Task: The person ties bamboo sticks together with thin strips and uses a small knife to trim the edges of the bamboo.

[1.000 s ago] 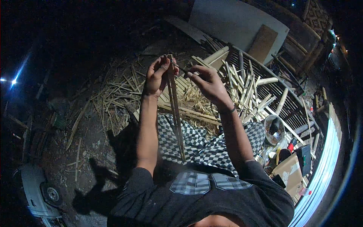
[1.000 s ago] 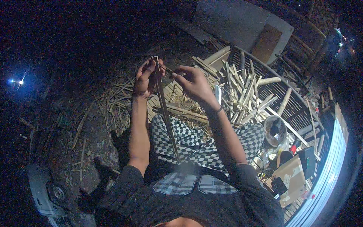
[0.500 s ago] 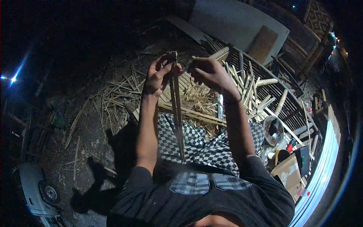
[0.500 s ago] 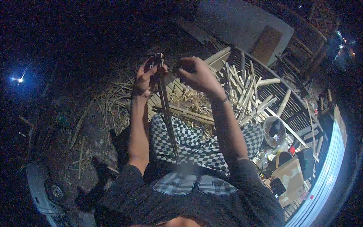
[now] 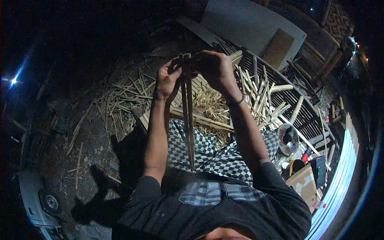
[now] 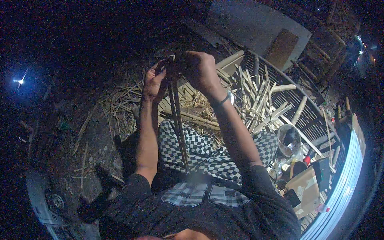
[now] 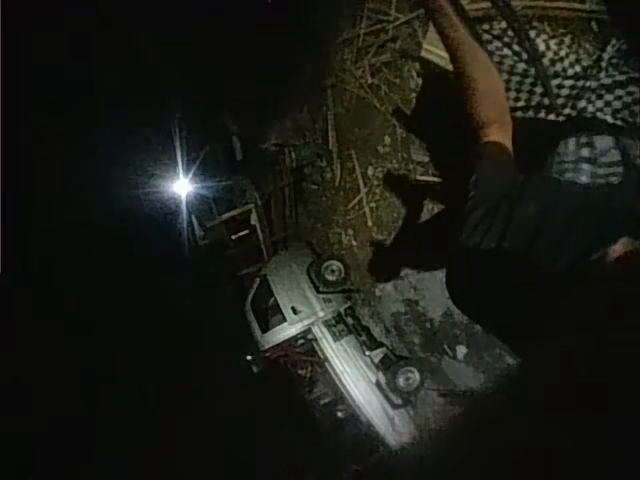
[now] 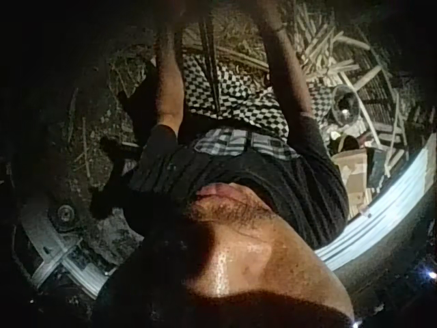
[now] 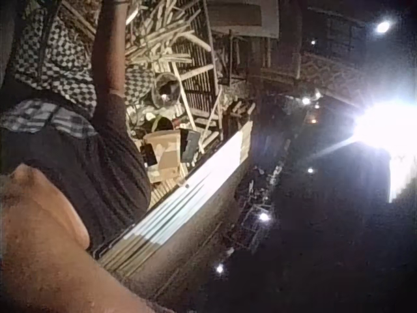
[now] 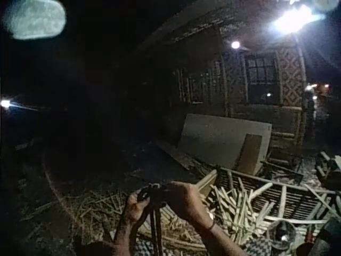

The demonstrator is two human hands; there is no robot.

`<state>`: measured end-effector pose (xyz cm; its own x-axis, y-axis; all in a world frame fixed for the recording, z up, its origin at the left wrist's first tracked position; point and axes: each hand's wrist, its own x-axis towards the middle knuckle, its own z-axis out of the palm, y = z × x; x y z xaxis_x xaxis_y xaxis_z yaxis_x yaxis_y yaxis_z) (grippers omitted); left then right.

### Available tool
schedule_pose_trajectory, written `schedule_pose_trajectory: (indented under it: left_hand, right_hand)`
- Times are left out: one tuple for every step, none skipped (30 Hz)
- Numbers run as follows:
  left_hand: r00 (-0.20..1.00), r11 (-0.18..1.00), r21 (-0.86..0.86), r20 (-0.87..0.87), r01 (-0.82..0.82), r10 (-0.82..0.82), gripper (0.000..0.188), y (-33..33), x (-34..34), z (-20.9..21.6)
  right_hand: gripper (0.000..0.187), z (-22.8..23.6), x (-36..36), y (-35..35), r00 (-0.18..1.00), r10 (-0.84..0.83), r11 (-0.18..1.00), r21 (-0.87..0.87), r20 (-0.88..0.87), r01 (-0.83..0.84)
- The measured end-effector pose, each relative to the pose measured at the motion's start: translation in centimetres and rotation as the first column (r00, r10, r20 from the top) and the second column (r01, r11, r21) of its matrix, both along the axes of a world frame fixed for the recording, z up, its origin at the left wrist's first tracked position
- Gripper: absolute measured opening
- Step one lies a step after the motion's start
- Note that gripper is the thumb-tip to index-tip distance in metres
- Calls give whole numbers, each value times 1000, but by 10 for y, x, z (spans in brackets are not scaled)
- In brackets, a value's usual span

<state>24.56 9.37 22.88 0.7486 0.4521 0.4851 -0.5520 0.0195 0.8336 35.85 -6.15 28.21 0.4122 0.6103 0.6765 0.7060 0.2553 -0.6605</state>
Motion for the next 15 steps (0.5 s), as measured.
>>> schedule_pose_trajectory:
  left_hand:
    - [1000, 1000, -3, 7, 1, -1, 23, -1, 0, 1]
    - [1000, 1000, -3, 7, 3, -3, 23, -3, 1, 2]
    - [1000, 1000, 0, 27, 8, -8, 24, -4, 1, 3]
    - [999, 1000, 3, 46, 6, -6, 24, -3, -1, 3]
    - [999, 1000, 4, 47, 2, -2, 24, -2, -2, 3]
    - [998, 999, -19, 47, 43, -42, 25, -1, -3, 2]
    - [995, 995, -43, 50, 92, -90, 25, -2, -1, 2]
    - [994, 995, -42, 52, 96, -93, 25, -3, 1, 2]
    - [996, 997, -32, 61, 65, -63, 27, -5, 3, 1]
    - [997, 999, -21, 69, 32, -30, 28, -6, 3, 1]
    - [997, 999, -18, 73, 32, -31, 28, -4, 3, 0]
    - [998, 998, -41, 46, 44, -42, 29, -1, 4, -4]
    - [999, 997, -64, 19, 52, -51, 29, -1, 2, -2]
    - [999, 997, -62, 21, 50, -49, 29, -4, 1, 0]
    - [998, 993, -94, 20, 69, -67, 29, -8, -1, 0]
  right_hand:
    - [22, -3, 3, 2, 1000, -2, 1000, 0, 1, 2]
    - [23, -9, 7, 5, 999, 42, 998, 49, -13, -41]
    - [24, -14, 11, 7, 996, 87, 992, 98, -24, -84]
    - [24, -13, 11, 8, 996, 91, 991, 98, -23, -88]
    - [26, -13, 11, 8, 998, 38, 996, 79, 45, -41]
    - [29, -12, 11, 8, 993, -14, 998, 64, 113, 7]
    - [29, -12, 14, 7, 993, -17, 998, 64, 116, 10]
    - [31, -13, 19, 6, 985, -25, 997, 75, 170, 13]
    - [33, -14, 23, 5, 974, -33, 996, 87, 223, 14]
    - [33, -17, 27, 6, 973, -34, 996, 89, 226, 14]
    - [34, -21, 30, 6, 964, -60, 995, 87, 260, 39]
    - [35, -24, 34, 7, 952, -86, 994, 86, 294, 64]
    - [35, -20, 32, 6, 951, -85, 994, 88, 296, 61]
    - [37, -18, 29, 5, 951, -57, 997, 65, 304, 39]
    - [38, -16, 26, 4, 950, -30, 999, 41, 311, 18]
